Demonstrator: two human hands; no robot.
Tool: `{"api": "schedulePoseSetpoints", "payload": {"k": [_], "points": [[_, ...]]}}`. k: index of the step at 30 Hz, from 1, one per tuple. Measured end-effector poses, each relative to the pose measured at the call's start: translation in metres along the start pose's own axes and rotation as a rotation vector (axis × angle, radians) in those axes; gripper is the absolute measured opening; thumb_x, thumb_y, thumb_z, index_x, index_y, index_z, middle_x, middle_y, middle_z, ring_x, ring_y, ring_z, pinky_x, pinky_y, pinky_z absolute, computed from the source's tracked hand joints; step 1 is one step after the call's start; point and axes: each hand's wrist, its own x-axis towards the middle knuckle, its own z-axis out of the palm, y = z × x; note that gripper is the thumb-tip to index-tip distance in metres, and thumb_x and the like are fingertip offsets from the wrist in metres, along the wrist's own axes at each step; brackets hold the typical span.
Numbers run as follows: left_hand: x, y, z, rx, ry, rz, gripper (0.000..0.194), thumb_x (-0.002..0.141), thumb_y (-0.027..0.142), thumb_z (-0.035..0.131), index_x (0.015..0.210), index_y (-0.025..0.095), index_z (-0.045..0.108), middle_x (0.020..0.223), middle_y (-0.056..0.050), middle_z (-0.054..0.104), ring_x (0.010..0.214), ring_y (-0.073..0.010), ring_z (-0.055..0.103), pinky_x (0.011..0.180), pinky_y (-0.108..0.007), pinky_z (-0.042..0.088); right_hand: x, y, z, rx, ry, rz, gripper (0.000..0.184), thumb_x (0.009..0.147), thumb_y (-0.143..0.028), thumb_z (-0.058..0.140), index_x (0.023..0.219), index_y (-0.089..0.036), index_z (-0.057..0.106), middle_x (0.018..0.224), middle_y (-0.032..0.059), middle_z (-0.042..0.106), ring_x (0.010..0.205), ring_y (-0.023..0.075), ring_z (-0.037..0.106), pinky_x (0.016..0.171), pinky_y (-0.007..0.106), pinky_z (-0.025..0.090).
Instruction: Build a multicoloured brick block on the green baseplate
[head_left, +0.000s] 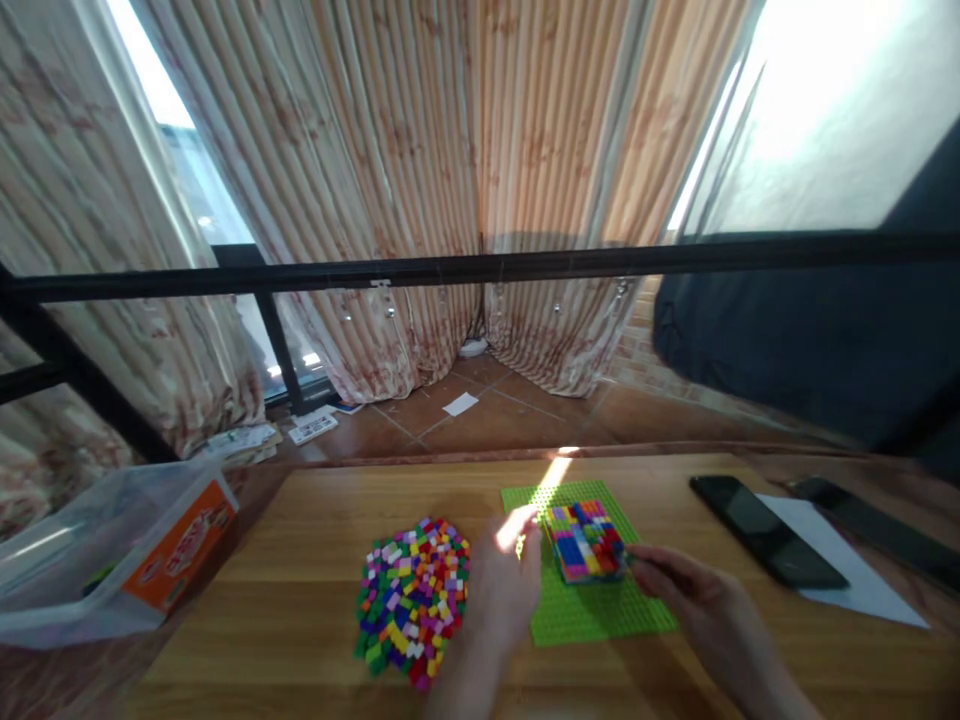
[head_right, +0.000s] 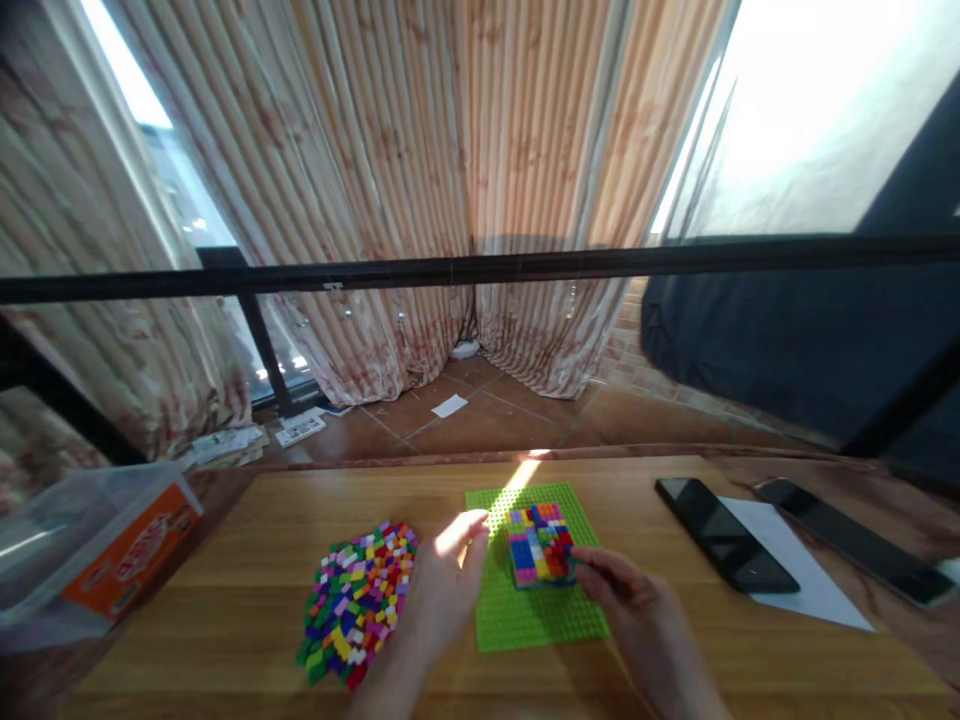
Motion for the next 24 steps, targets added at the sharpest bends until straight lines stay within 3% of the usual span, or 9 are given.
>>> {"api": "schedulePoseSetpoints", "payload": {"k": [4,8,16,24], "points": [[-0.007,0.010,0.032,0.029,-0.092,0.073,0.025,0.086,0.019,0.047,0.104,0.025,0.064,0.097,-0.003,0.069,0.091,-0.0190,0.062,0.082,-0.033,0.050,0.011,0.013,-0.025,-0.032,0.070,0.031,0.023,0.064,-0.044,0.069,0.075,-0.025,0.075,0.077,0.0048,0.075,0.069,0.0236,0.069,0.060,0.031,0.057],[-0.004,0.009,0.047,0.049,-0.078,0.084,0.027,0.086,0.018,0.047,0.106,0.024,0.063,0.101,-0.004,0.068,0.095,-0.0194,0.060,0.085,-0.035,0.049,0.016,0.020,-0.028,-0.047,0.030,-0.021,0.020,0.068,-0.041,0.067,0.077,-0.024,0.074,0.078,0.0046,0.074,0.070,0.0222,0.067,0.062,0.031,0.056],[0.007,0.007,0.051,0.064,-0.039,0.033,0.028,0.087,0.016,0.045,0.109,0.020,0.061,0.102,-0.006,0.065,0.097,-0.0195,0.059,0.087,-0.036,0.049,0.026,0.017,-0.011,-0.100,-0.146,-0.129,0.017,0.080,-0.032,0.057,0.084,-0.024,0.072,0.081,0.0039,0.070,0.073,0.0195,0.066,0.064,0.030,0.052],[0.011,0.007,0.053,0.075,-0.062,0.005,0.026,0.087,0.018,0.044,0.108,0.021,0.060,0.108,-0.006,0.062,0.103,-0.0195,0.056,0.091,-0.035,0.047,0.025,0.019,-0.016,-0.081,-0.141,-0.006,0.016,0.075,-0.035,0.059,0.078,-0.024,0.070,0.079,0.0039,0.072,0.073,0.0208,0.066,0.067,0.031,0.051]]}}
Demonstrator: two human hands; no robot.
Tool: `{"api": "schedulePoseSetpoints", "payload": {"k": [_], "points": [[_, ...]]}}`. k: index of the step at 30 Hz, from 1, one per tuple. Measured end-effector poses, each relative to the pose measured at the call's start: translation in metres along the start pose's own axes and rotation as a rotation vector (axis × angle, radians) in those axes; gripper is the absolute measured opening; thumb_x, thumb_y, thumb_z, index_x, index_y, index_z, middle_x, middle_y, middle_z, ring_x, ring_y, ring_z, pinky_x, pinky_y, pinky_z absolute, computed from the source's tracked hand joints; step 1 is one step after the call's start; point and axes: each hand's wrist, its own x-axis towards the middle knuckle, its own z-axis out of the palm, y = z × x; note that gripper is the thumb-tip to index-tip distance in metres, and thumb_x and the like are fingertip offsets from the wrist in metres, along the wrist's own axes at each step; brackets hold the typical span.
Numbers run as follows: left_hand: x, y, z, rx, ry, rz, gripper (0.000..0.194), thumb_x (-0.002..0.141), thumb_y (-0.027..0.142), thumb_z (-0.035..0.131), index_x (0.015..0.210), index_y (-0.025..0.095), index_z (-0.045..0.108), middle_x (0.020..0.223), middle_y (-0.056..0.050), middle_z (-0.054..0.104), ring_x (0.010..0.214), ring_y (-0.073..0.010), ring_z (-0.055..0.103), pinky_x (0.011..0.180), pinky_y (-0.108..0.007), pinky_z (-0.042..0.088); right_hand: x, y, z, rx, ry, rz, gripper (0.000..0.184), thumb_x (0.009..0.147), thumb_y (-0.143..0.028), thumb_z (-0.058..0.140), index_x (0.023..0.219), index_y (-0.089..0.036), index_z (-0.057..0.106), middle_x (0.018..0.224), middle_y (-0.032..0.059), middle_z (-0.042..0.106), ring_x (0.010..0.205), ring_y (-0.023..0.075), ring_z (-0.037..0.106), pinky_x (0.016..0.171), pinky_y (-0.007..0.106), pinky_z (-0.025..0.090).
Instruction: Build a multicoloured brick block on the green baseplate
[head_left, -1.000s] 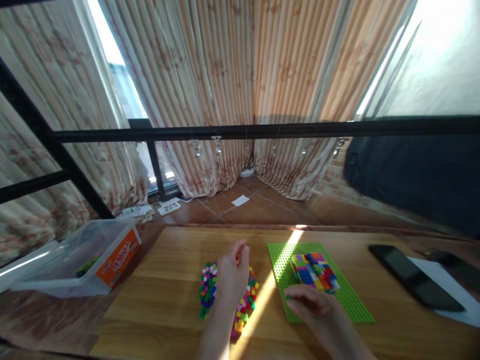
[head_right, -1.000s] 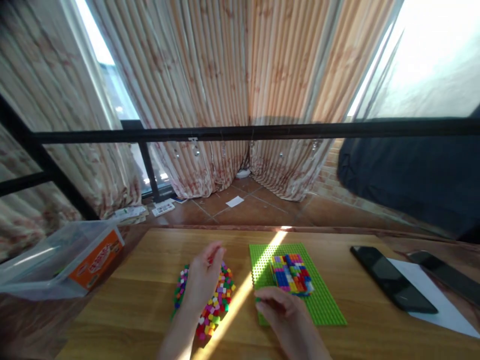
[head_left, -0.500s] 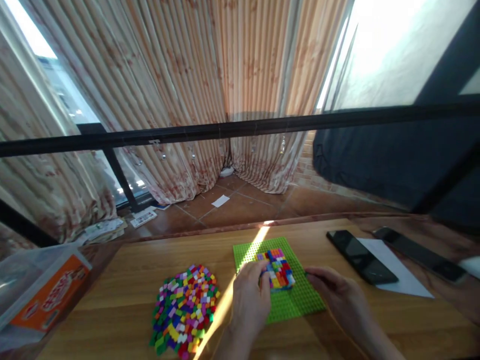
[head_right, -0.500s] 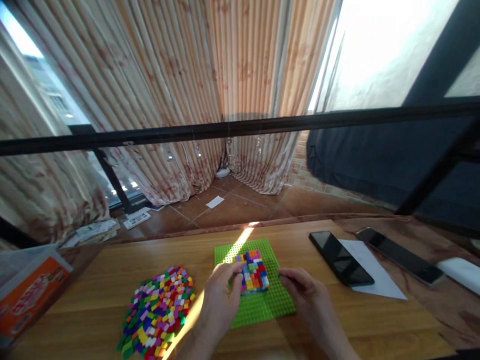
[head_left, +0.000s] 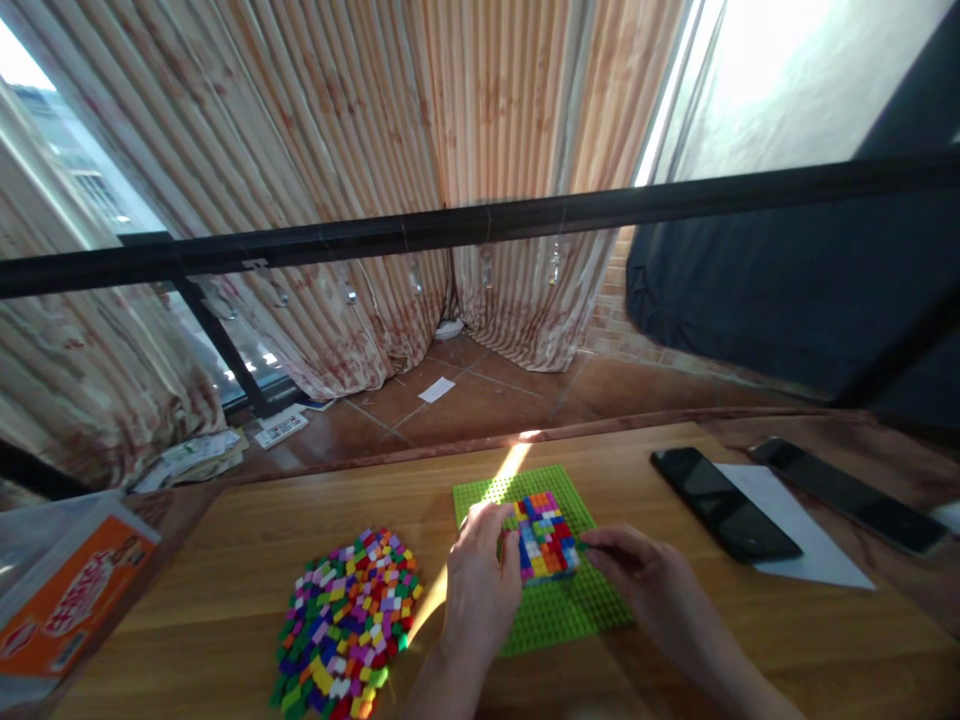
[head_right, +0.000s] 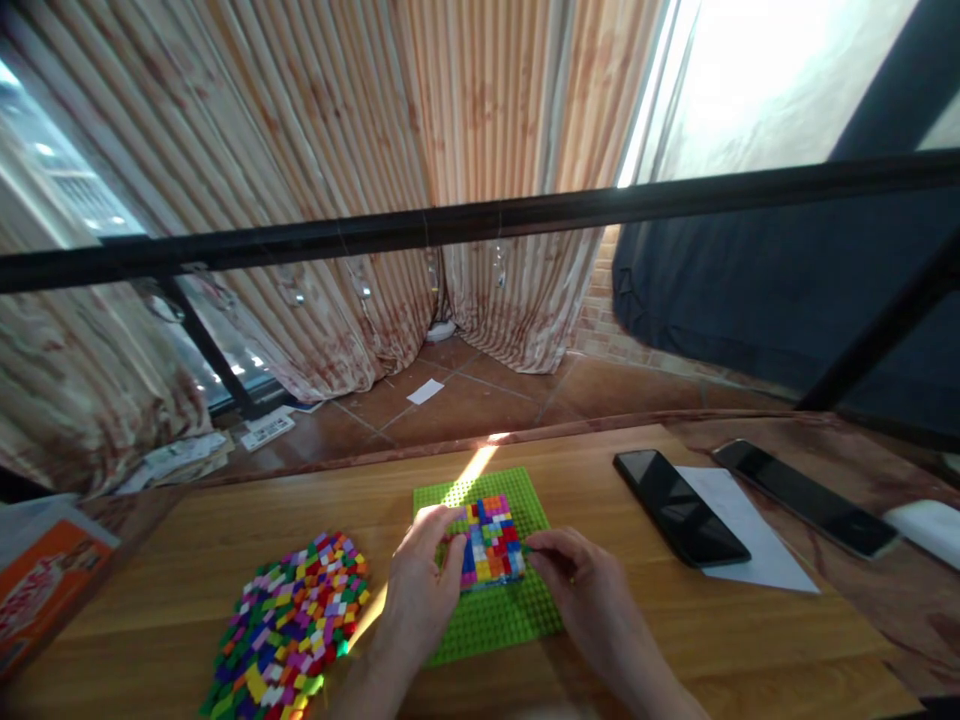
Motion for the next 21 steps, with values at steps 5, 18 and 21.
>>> {"api": "schedulePoseSetpoints", "payload": {"k": [5,18,21], "points": [[0.001,-0.001,-0.002,-0.058,-0.049,-0.049,0.035,0.089,0.025,0.044,0.122,0.020,0.054,0.127,-0.007,0.054,0.115,-0.0191,0.052,0.099,-0.033,0.043,0.000,-0.002,0.001,0.104,-0.028,0.113,0.020,0.069,-0.040,0.062,0.075,-0.022,0.069,0.075,0.0047,0.072,0.069,0.0212,0.064,0.064,0.031,0.050],[0.000,0.002,-0.008,-0.080,-0.295,-0.166,0.081,0.063,0.024,0.070,0.138,0.023,0.038,0.134,-0.007,0.048,0.118,-0.0241,0.049,0.101,-0.033,0.040,0.005,0.000,-0.002,0.255,-0.013,0.155,0.024,0.072,-0.041,0.064,0.080,-0.019,0.065,0.069,0.0020,0.065,0.063,0.0157,0.057,0.057,0.026,0.045],[-0.009,0.016,0.009,0.012,-0.177,-0.253,0.090,0.061,0.033,0.074,0.139,0.017,0.033,0.133,-0.012,0.045,0.120,-0.0256,0.047,0.101,-0.033,0.039,0.010,0.001,-0.008,0.301,0.028,0.146,0.025,0.071,-0.042,0.066,0.080,-0.019,0.064,0.071,0.0026,0.066,0.064,0.0160,0.058,0.058,0.026,0.046]]}}
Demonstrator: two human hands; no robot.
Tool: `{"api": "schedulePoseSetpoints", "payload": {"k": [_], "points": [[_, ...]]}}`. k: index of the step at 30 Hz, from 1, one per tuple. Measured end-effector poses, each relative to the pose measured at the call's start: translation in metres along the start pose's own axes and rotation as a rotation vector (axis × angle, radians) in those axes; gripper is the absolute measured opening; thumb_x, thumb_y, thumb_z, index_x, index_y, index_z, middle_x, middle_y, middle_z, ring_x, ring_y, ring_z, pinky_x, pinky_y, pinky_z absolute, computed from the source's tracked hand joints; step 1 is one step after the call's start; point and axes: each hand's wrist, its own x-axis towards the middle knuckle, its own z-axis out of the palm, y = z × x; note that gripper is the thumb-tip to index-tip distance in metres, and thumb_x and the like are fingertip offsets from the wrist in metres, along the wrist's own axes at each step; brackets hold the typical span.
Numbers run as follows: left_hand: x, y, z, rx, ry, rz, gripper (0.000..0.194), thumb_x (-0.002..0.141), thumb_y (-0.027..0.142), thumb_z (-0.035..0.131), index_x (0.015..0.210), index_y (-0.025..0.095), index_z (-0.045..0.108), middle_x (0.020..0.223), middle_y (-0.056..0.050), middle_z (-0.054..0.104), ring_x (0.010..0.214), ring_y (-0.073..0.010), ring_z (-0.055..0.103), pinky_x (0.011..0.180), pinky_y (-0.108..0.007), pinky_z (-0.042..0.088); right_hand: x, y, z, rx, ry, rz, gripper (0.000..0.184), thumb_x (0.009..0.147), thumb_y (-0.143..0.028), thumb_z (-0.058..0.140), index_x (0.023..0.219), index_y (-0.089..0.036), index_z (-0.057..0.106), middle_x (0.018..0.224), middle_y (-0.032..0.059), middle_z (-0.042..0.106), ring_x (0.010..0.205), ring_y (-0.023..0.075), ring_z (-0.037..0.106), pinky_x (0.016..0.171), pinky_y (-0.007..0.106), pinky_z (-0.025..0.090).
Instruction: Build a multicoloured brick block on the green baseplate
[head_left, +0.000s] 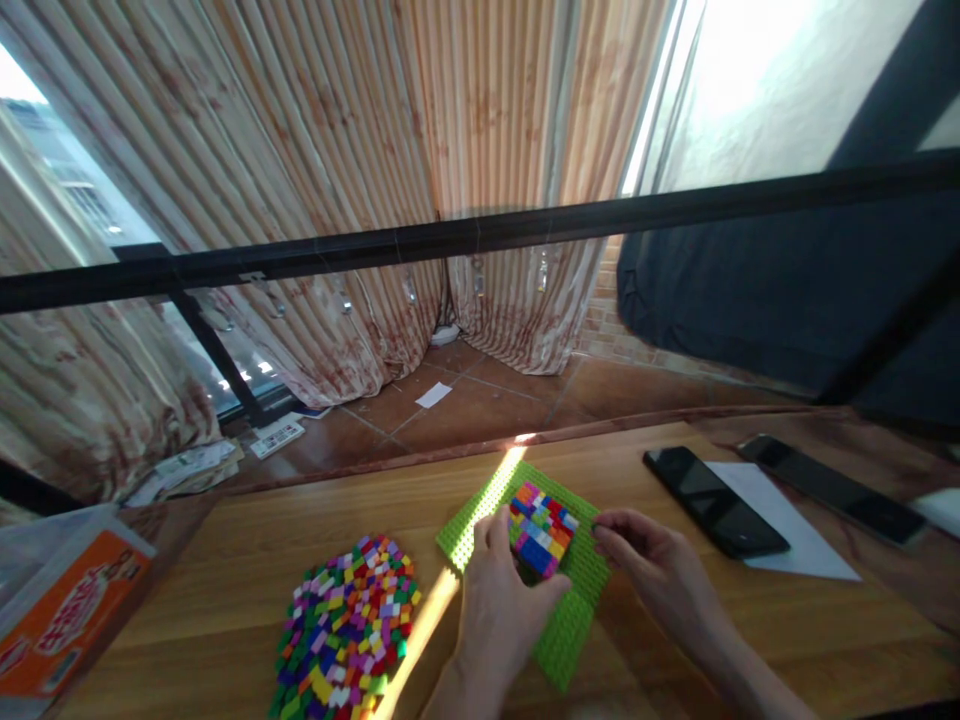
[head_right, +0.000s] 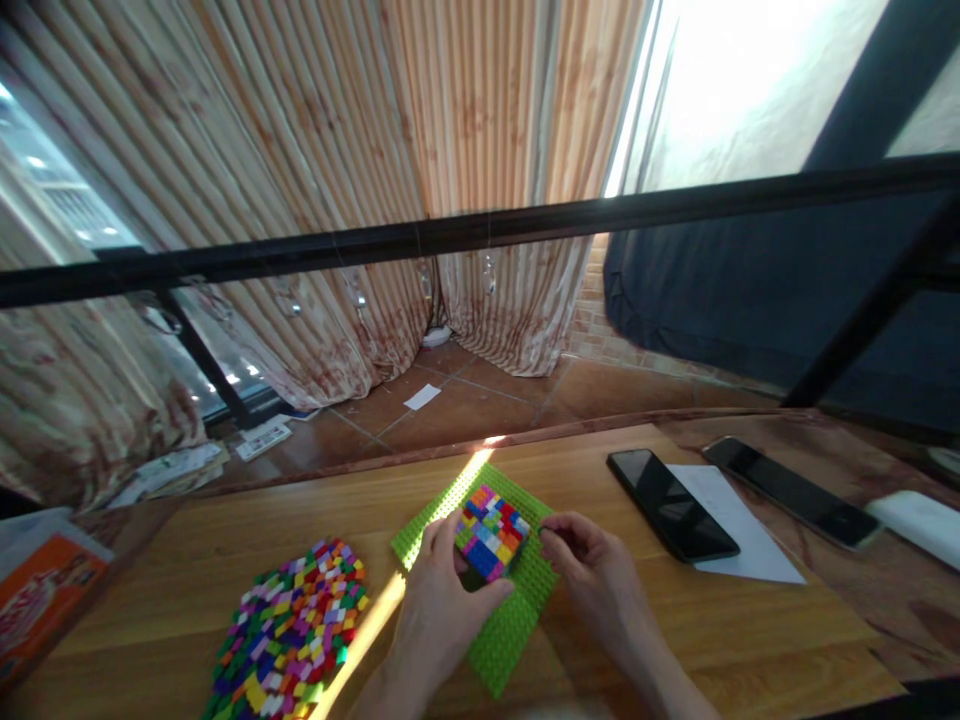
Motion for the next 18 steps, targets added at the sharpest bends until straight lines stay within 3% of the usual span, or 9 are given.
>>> {"api": "schedulePoseSetpoints", "payload": {"k": [3,9,12,15,18], "points": [[-0.011,0.015,0.009,0.061,0.018,-0.065,0.098,0.059,0.037,0.076,0.141,0.014,0.027,0.129,-0.013,0.047,0.117,-0.0258,0.049,0.097,-0.031,0.040,0.004,0.000,-0.006,-0.008,0.029,-0.022,0.025,0.070,-0.042,0.066,0.080,-0.019,0.063,0.074,0.0036,0.067,0.068,0.0176,0.060,0.062,0.028,0.047],[-0.024,0.026,0.006,0.213,-0.117,-0.147,0.102,0.063,0.044,0.075,0.143,0.011,0.022,0.122,-0.017,0.056,0.105,-0.0288,0.059,0.085,-0.031,0.044,0.002,-0.001,-0.007,-0.196,0.056,-0.092,0.021,0.075,-0.038,0.060,0.084,-0.020,0.067,0.080,0.0045,0.070,0.076,0.0198,0.063,0.072,0.032,0.049],[-0.027,0.023,0.005,0.236,-0.179,-0.138,0.078,0.072,0.043,0.068,0.136,0.013,0.034,0.109,-0.014,0.065,0.100,-0.0261,0.062,0.079,-0.028,0.044,0.001,-0.005,-0.004,-0.286,0.052,-0.130,0.018,0.076,-0.036,0.058,0.081,-0.021,0.068,0.078,0.0032,0.070,0.074,0.0192,0.063,0.070,0.031,0.049],[-0.029,0.022,0.004,0.256,-0.229,-0.151,0.045,0.078,0.039,0.062,0.114,0.016,0.051,0.098,-0.011,0.069,0.094,-0.0246,0.065,0.074,-0.027,0.043,0.004,-0.008,-0.004,-0.304,0.077,-0.168,0.016,0.075,-0.033,0.059,0.080,-0.021,0.069,0.077,0.0028,0.070,0.071,0.0184,0.063,0.066,0.030,0.049],[-0.030,0.022,0.003,0.257,-0.243,-0.140,0.029,0.081,0.037,0.058,0.102,0.017,0.054,0.092,-0.009,0.070,0.089,-0.0251,0.066,0.070,-0.029,0.042,0.009,-0.006,-0.005,-0.293,0.050,-0.212,0.014,0.076,-0.030,0.059,0.078,-0.022,0.070,0.078,0.0027,0.068,0.072,0.0181,0.063,0.066,0.030,0.049]]}}
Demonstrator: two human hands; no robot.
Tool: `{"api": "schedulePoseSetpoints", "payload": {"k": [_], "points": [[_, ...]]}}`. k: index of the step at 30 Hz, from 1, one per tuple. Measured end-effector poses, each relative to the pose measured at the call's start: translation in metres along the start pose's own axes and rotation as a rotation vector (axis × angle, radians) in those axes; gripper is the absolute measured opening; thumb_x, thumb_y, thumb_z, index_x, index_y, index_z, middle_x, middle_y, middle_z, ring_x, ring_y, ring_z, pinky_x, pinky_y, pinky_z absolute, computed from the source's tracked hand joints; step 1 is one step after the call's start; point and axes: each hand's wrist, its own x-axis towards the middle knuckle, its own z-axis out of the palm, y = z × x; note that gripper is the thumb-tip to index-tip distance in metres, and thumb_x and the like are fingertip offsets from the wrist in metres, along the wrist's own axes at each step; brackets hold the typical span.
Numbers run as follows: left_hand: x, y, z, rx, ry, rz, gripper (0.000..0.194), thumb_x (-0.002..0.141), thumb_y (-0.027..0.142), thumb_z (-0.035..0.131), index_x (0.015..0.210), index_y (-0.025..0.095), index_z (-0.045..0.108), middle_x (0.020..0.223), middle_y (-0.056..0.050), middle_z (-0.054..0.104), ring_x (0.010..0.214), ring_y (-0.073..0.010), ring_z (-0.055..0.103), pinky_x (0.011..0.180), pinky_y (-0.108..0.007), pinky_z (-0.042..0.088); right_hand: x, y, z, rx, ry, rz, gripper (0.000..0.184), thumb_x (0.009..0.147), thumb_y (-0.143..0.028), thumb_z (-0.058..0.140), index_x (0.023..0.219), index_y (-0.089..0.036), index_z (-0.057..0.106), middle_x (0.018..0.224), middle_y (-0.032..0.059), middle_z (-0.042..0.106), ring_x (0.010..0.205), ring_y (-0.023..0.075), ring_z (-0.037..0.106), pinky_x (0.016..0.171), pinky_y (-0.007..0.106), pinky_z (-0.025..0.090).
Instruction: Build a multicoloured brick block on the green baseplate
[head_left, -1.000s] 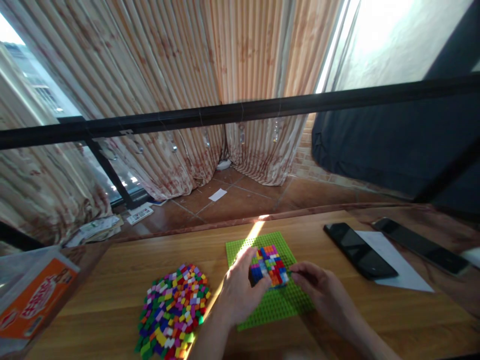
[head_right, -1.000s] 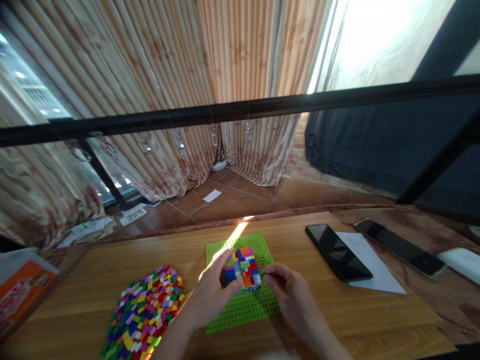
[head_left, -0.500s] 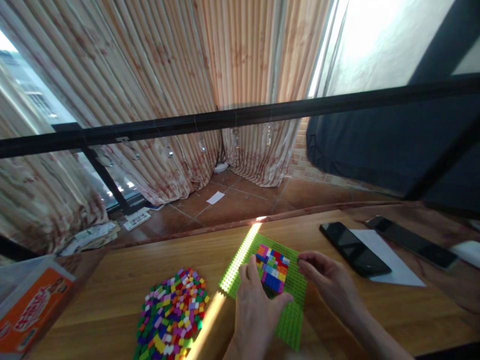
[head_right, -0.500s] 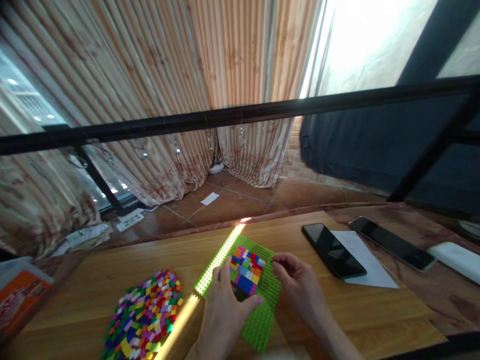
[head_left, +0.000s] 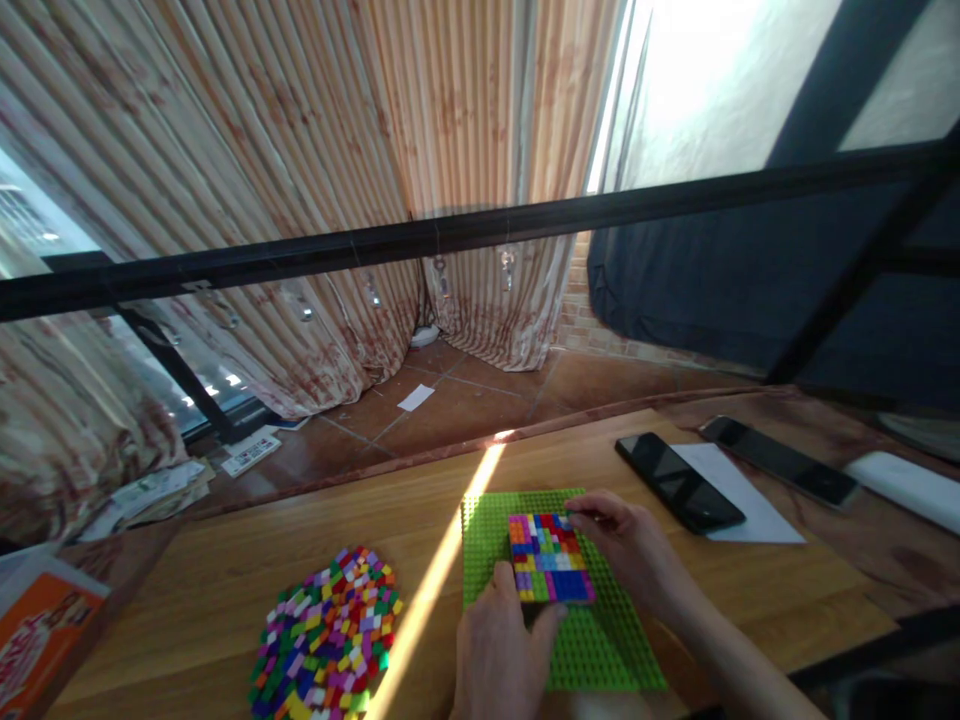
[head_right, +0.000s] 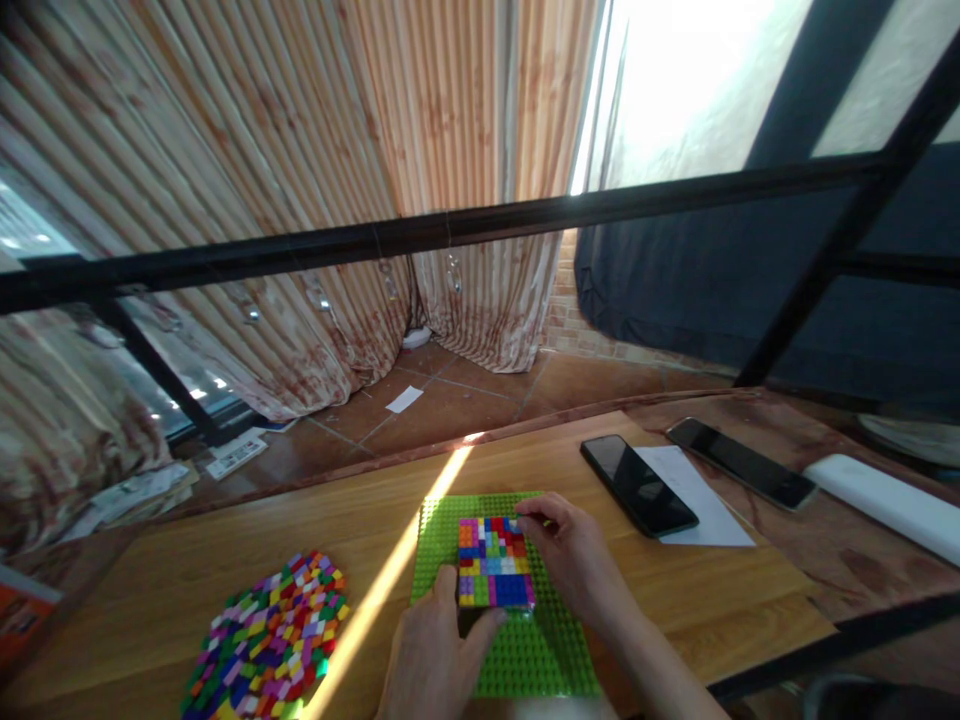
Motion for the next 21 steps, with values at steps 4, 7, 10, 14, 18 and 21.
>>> {"api": "schedulePoseSetpoints", "payload": {"k": [4,7,10,14,18,21], "points": [[-0.002,0.003,-0.002,-0.017,-0.023,-0.005,0.025,0.081,0.034,0.058,0.099,0.017,0.053,0.090,-0.010,0.071,0.084,-0.0247,0.067,0.065,-0.028,0.041,0.003,0.004,0.000,-0.029,-0.065,-0.056,0.013,0.077,-0.027,0.060,0.078,-0.023,0.072,0.078,0.0022,0.068,0.075,0.0182,0.063,0.068,0.030,0.049],[-0.003,0.006,-0.001,-0.028,-0.024,-0.022,0.023,0.082,0.032,0.058,0.097,0.016,0.054,0.088,-0.010,0.071,0.083,-0.0236,0.067,0.062,-0.027,0.040,0.003,0.006,0.001,-0.019,-0.082,-0.055,0.013,0.077,-0.027,0.060,0.078,-0.023,0.072,0.079,0.0019,0.068,0.076,0.0179,0.063,0.068,0.030,0.049],[-0.003,0.007,0.001,-0.037,-0.034,-0.041,0.022,0.083,0.032,0.057,0.097,0.016,0.054,0.087,-0.010,0.071,0.084,-0.0242,0.067,0.063,-0.027,0.041,0.004,0.008,0.004,0.042,-0.083,-0.030,0.013,0.077,-0.028,0.061,0.077,-0.022,0.073,0.078,0.0018,0.068,0.075,0.0177,0.063,0.068,0.029,0.049],[-0.002,0.004,0.005,-0.064,-0.048,-0.028,0.023,0.084,0.032,0.056,0.099,0.016,0.053,0.090,-0.011,0.071,0.085,-0.0243,0.067,0.065,-0.027,0.042,0.006,0.011,0.005,0.123,-0.095,0.023,0.014,0.075,-0.030,0.063,0.077,-0.021,0.074,0.079,0.0023,0.068,0.075,0.0175,0.063,0.068,0.029,0.050],[-0.001,0.003,0.008,-0.071,-0.048,-0.047,0.022,0.083,0.031,0.057,0.099,0.016,0.053,0.090,-0.010,0.071,0.084,-0.0233,0.067,0.063,-0.027,0.042,0.007,0.011,0.004,0.157,-0.132,0.037,0.019,0.077,-0.033,0.061,0.080,-0.021,0.075,0.081,0.0032,0.069,0.076,0.0175,0.063,0.071,0.030,0.050],[-0.002,0.002,0.008,-0.087,-0.034,-0.033,0.021,0.083,0.032,0.057,0.097,0.017,0.053,0.088,-0.009,0.071,0.084,-0.0225,0.067,0.065,-0.026,0.042,0.007,0.009,0.003,0.210,-0.111,0.065,0.020,0.074,-0.035,0.063,0.078,-0.021,0.075,0.080,0.0037,0.069,0.075,0.0174,0.062,0.070,0.030,0.050]]}}
